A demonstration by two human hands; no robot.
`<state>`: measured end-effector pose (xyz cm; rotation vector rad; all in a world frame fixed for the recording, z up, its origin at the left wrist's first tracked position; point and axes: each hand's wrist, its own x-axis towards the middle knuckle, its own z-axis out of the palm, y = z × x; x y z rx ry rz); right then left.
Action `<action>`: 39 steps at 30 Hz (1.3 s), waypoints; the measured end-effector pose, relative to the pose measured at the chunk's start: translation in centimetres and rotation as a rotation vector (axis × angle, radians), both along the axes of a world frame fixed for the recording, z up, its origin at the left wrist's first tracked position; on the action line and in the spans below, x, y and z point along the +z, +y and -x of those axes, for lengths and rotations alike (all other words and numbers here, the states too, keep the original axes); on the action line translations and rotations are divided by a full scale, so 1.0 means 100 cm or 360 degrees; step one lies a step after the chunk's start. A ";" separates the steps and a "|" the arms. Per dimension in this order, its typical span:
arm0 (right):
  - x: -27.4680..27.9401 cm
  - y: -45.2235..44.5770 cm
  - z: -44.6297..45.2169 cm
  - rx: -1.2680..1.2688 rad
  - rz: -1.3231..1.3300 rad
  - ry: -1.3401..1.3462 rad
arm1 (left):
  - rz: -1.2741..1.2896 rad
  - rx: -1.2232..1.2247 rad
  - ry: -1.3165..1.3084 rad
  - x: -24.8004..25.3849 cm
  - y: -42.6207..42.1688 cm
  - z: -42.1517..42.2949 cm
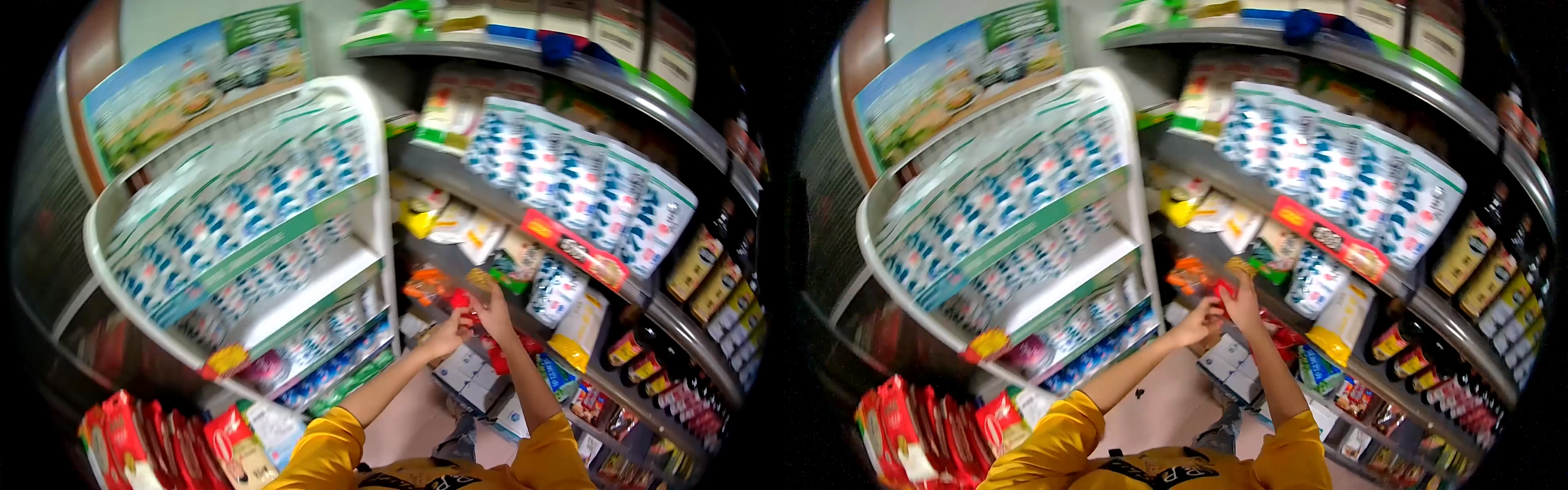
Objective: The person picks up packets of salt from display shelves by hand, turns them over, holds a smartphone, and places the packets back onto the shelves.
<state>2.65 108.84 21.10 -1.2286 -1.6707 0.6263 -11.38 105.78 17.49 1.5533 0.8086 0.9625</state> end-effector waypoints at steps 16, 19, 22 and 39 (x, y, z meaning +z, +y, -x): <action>0.051 -0.063 0.282 0.1708 0.0482 -0.0106 | 0.0197 0.1520 0.0290 0.068 -0.176 0.240; 0.045 -0.071 0.302 0.1781 0.0431 -0.0098 | 0.0272 0.1591 0.0224 0.054 -0.192 0.254; 0.030 -0.075 0.309 0.1853 0.0509 -0.0058 | 0.0249 0.1567 0.0064 0.046 -0.205 0.265; -0.011 0.004 0.258 0.1453 0.0462 0.0227 | -0.0009 0.1777 0.0141 -0.001 -0.142 0.285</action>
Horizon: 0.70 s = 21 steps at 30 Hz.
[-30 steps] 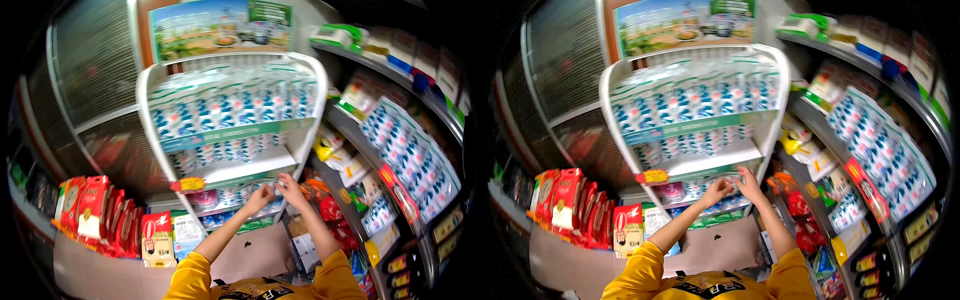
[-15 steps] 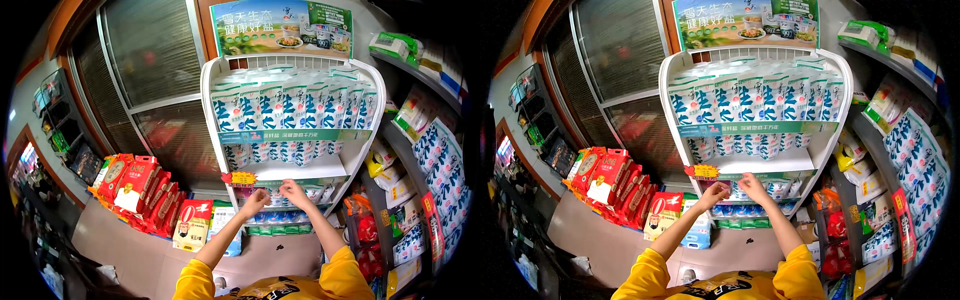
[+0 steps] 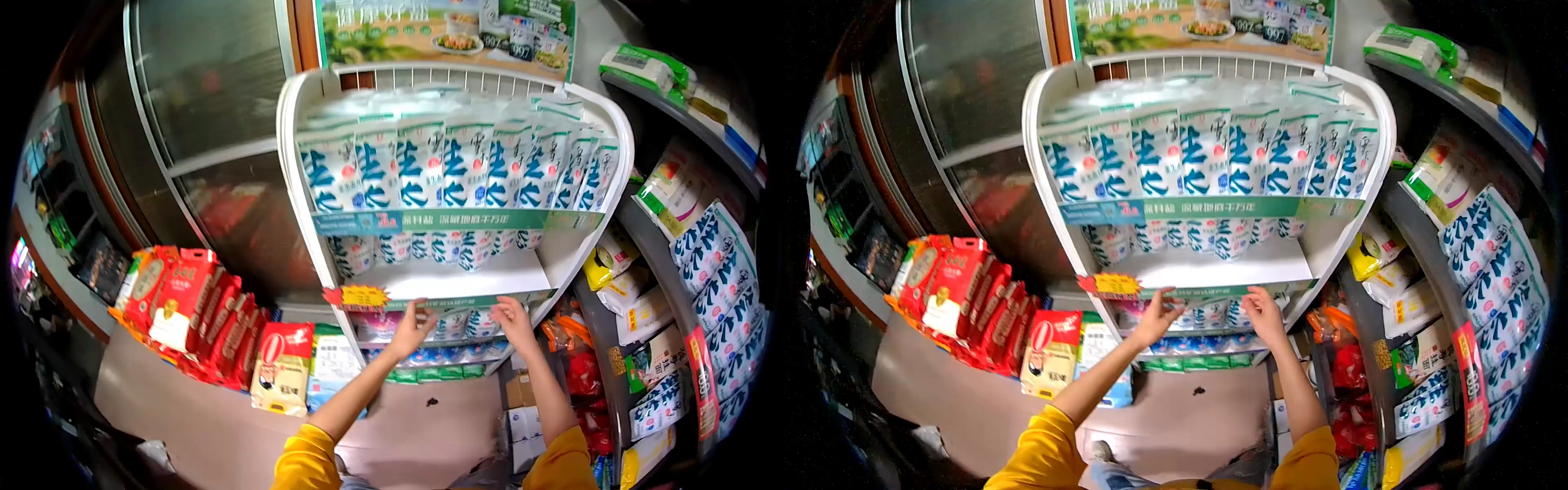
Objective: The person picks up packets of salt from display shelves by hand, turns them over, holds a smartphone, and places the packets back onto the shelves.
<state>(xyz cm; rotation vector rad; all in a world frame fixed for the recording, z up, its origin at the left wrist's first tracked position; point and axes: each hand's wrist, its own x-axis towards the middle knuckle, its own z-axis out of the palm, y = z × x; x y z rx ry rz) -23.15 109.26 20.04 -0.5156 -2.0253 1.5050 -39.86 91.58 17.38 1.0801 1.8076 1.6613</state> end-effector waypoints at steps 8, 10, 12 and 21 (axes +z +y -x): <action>0.006 0.047 -0.005 -0.0138 -0.0133 0.0237 | 0.0020 0.0135 0.1470 0.021 0.030 0.044; 0.004 0.059 0.003 -0.0164 -0.0090 0.0243 | 0.0194 0.0133 0.1207 0.035 0.035 0.047; -0.003 0.070 0.014 -0.0185 -0.0129 0.0265 | 0.0144 0.0129 0.1066 0.025 0.052 0.052; -0.034 0.134 0.079 -0.0180 -0.0552 0.0103 | 0.0083 0.0087 0.0604 -0.016 0.134 0.070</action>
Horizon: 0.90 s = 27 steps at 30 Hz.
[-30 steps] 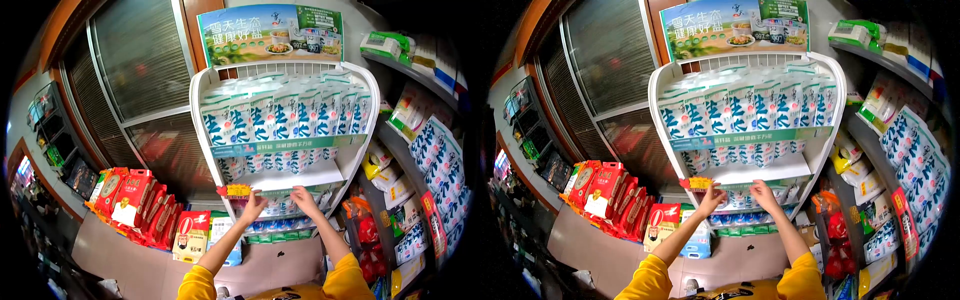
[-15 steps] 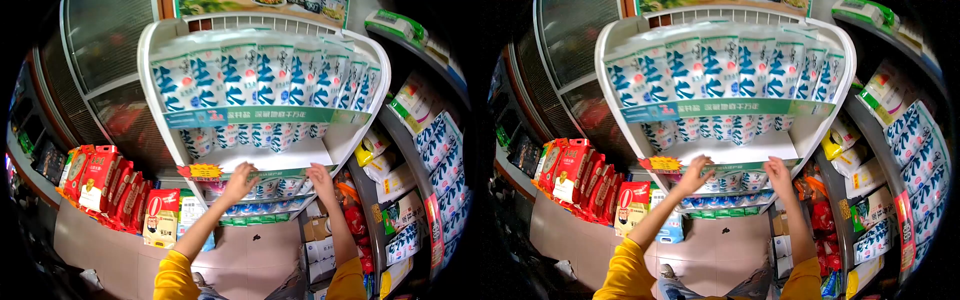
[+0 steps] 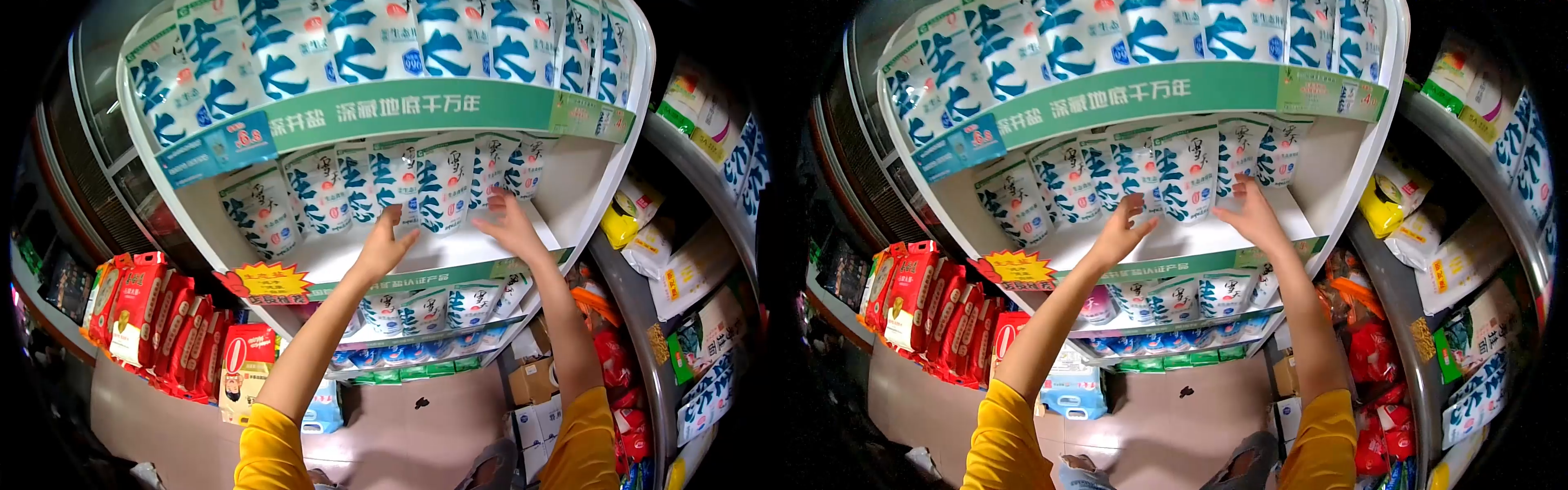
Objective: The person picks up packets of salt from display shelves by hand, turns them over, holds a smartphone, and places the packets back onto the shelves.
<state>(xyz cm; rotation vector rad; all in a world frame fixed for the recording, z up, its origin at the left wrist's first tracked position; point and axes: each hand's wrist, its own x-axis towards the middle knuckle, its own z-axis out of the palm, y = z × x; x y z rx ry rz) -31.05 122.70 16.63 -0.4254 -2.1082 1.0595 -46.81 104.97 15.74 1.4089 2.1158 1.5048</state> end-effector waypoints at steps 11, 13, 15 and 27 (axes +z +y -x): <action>-0.019 0.024 0.033 0.0076 0.0179 -0.0246 | 0.0009 -0.0044 -0.0272 0.007 0.053 0.002; -0.020 0.023 0.040 0.0073 0.0265 -0.0206 | 0.0084 -0.0004 -0.0302 0.011 0.054 -0.001; -0.019 0.024 0.044 0.0229 0.0249 -0.0197 | 0.0142 0.0009 -0.0368 0.015 0.054 -0.001; -0.012 0.005 0.021 0.0345 0.0235 0.0027 | -0.0043 -0.0063 0.0104 0.005 0.052 -0.007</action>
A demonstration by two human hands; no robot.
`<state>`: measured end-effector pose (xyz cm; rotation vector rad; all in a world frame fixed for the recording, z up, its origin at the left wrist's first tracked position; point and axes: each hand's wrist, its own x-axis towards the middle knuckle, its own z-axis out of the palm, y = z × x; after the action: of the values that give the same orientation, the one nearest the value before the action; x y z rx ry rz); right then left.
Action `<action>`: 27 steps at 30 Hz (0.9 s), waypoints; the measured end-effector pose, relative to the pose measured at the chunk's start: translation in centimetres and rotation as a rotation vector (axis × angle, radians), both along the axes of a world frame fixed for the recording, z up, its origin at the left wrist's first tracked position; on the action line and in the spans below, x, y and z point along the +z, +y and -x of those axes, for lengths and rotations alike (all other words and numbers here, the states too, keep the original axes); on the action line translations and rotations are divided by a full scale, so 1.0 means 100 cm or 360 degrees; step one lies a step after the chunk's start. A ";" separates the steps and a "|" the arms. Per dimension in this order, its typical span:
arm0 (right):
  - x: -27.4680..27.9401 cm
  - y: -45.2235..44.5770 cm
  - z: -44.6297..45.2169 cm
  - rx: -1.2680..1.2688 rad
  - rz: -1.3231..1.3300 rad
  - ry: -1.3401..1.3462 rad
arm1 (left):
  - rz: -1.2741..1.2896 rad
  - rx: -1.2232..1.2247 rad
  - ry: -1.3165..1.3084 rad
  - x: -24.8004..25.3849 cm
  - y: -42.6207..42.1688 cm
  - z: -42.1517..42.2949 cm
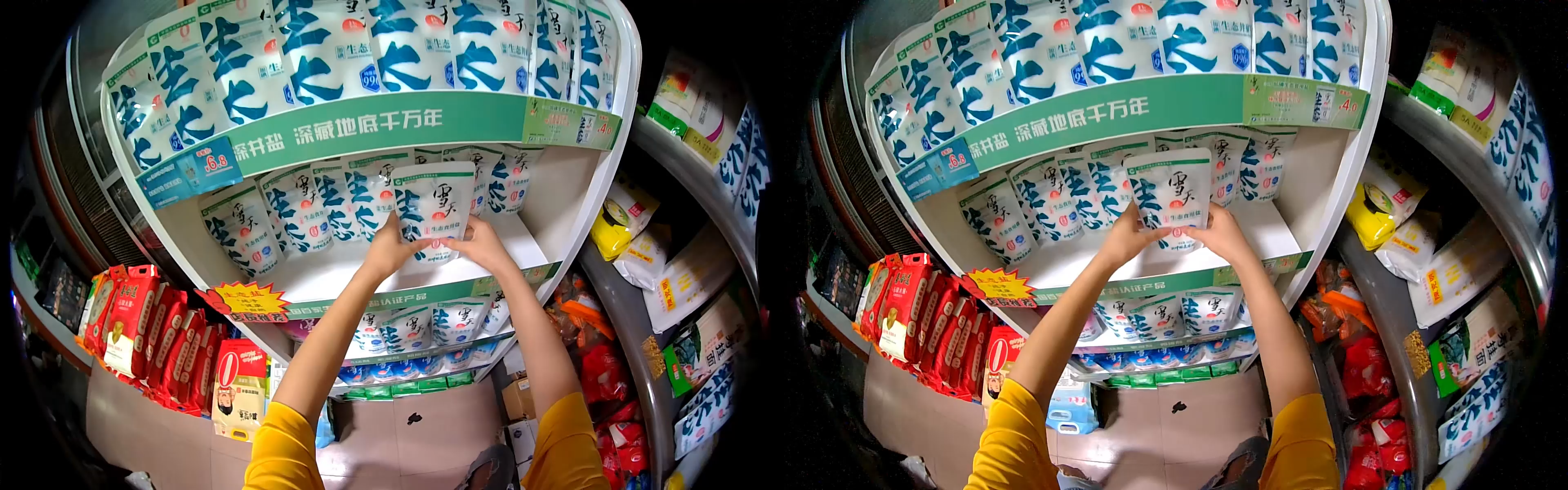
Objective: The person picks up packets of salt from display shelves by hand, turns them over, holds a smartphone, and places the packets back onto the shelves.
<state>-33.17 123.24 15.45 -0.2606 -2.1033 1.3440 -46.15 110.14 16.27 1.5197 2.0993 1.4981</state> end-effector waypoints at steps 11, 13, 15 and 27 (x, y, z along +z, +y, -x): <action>0.034 -0.040 -0.051 -0.0488 -0.0412 -0.0139 | 0.0073 0.0286 0.0247 0.027 -0.027 -0.043; 0.055 -0.051 -0.069 -0.0660 -0.0608 -0.0027 | -0.0474 0.0203 0.0466 0.038 -0.031 -0.055; 0.068 -0.056 -0.090 -0.0709 -0.0570 -0.0006 | -0.0530 0.0122 0.0494 0.054 -0.038 -0.076; 0.161 -0.140 -0.257 -0.0921 -0.0709 -0.0304 | -0.0613 -0.0646 -0.0422 0.125 -0.076 -0.222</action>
<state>-7.43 109.27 31.56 -0.7577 -2.1765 0.5182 -23.99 102.54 28.74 1.6259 1.3123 1.8773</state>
